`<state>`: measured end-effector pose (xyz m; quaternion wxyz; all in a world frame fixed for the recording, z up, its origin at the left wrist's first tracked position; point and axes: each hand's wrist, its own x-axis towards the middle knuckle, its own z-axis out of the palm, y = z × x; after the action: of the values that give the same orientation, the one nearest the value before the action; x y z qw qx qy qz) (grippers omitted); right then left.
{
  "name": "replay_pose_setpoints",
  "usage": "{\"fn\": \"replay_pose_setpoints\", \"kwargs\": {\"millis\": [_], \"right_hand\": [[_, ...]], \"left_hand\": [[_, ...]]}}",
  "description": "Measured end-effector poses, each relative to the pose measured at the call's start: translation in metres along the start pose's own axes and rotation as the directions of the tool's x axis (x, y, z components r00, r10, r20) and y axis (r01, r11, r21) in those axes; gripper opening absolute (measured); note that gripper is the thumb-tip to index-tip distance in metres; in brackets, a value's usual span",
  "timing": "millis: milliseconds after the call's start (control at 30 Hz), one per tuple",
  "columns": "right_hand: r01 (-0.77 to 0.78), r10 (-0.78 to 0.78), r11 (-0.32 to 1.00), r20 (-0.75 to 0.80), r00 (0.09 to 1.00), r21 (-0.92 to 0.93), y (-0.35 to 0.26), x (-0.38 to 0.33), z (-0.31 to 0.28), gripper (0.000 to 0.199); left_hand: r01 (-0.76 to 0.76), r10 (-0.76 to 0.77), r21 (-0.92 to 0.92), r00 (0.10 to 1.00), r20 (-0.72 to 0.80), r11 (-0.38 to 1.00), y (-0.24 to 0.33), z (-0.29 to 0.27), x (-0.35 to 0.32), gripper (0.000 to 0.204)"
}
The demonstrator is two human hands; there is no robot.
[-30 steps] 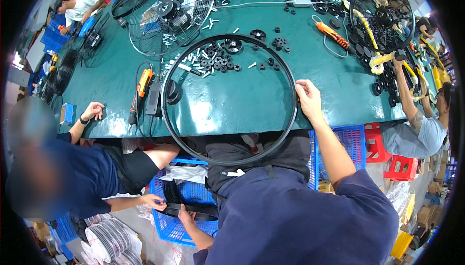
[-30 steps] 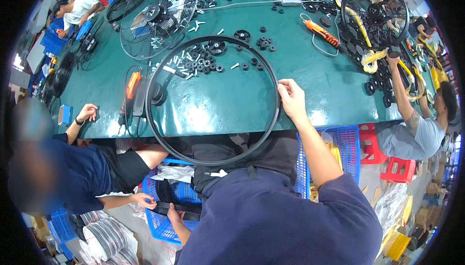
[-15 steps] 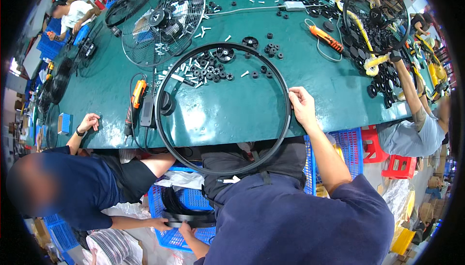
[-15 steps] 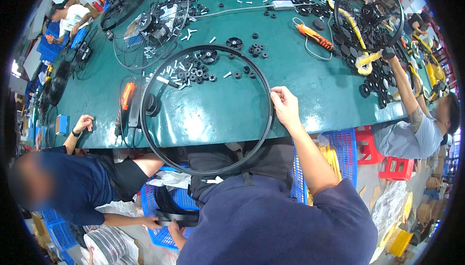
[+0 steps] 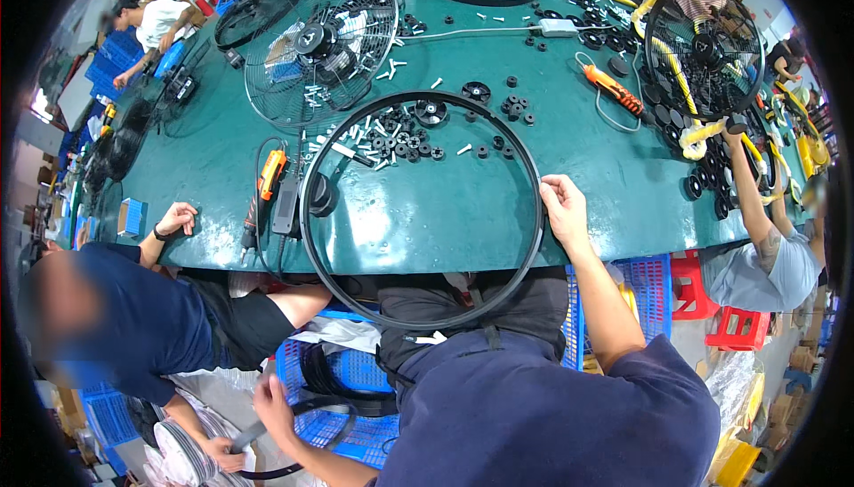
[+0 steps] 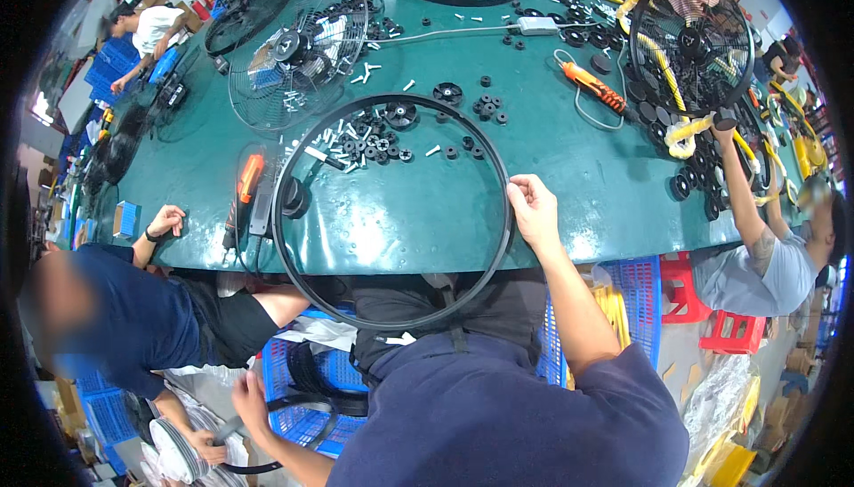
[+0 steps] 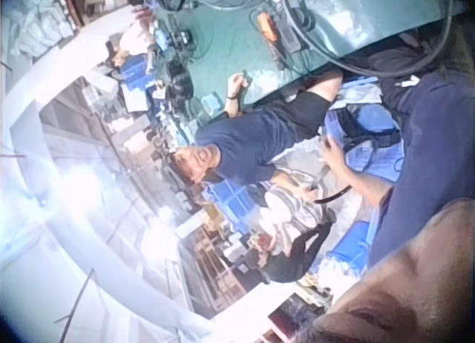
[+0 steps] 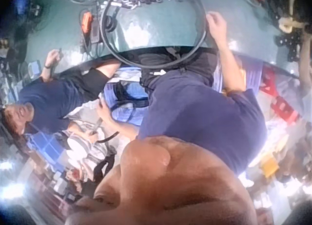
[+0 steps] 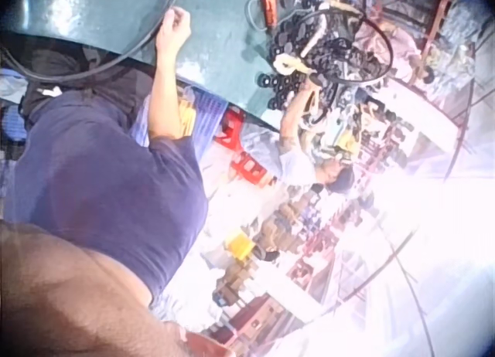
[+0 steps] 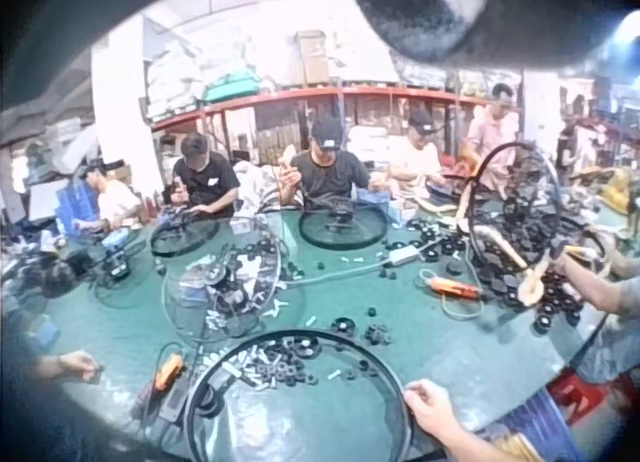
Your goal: Assemble fan components including the frame and guard using tools.
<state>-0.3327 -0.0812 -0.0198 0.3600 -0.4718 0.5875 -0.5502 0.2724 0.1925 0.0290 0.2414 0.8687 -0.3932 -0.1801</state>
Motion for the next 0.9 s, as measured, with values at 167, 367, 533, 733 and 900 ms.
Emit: {"fn": "replay_pose_setpoints", "kwargs": {"millis": [167, 367, 533, 733, 900], "right_hand": [[0.099, -0.093, 0.87, 0.036, 0.995, -0.483, -0.019, -0.001, 0.003, 0.054], [0.239, -0.242, 0.95, 0.013, 0.97, -0.203, -0.01, -0.014, -0.009, 0.038], [0.251, -0.273, 0.955, -0.139, 0.952, -0.158, -0.022, -0.055, -0.026, 0.038], [0.133, -0.108, 0.983, -0.192, 0.975, 0.123, -0.011, -0.084, -0.041, 0.053], [0.149, -0.125, 0.98, -0.173, 0.977, 0.129, -0.019, -0.086, -0.038, 0.048]], "left_hand": [[-0.242, 0.295, -0.513, 0.955, 0.023, 0.824, 0.142, 0.063, 0.064, 0.028], [-0.261, 0.31, -0.278, 0.939, 0.15, 0.924, 0.243, 0.131, 0.1, 0.059], [-0.166, 0.398, -0.637, 0.885, 0.239, 0.753, 0.269, 0.119, 0.086, 0.044], [-0.233, 0.675, -0.84, 0.711, 0.197, 0.49, 0.318, 0.061, 0.075, 0.054], [-0.272, 0.789, -0.838, 0.554, 0.266, 0.474, 0.379, 0.03, 0.064, 0.062]]}}
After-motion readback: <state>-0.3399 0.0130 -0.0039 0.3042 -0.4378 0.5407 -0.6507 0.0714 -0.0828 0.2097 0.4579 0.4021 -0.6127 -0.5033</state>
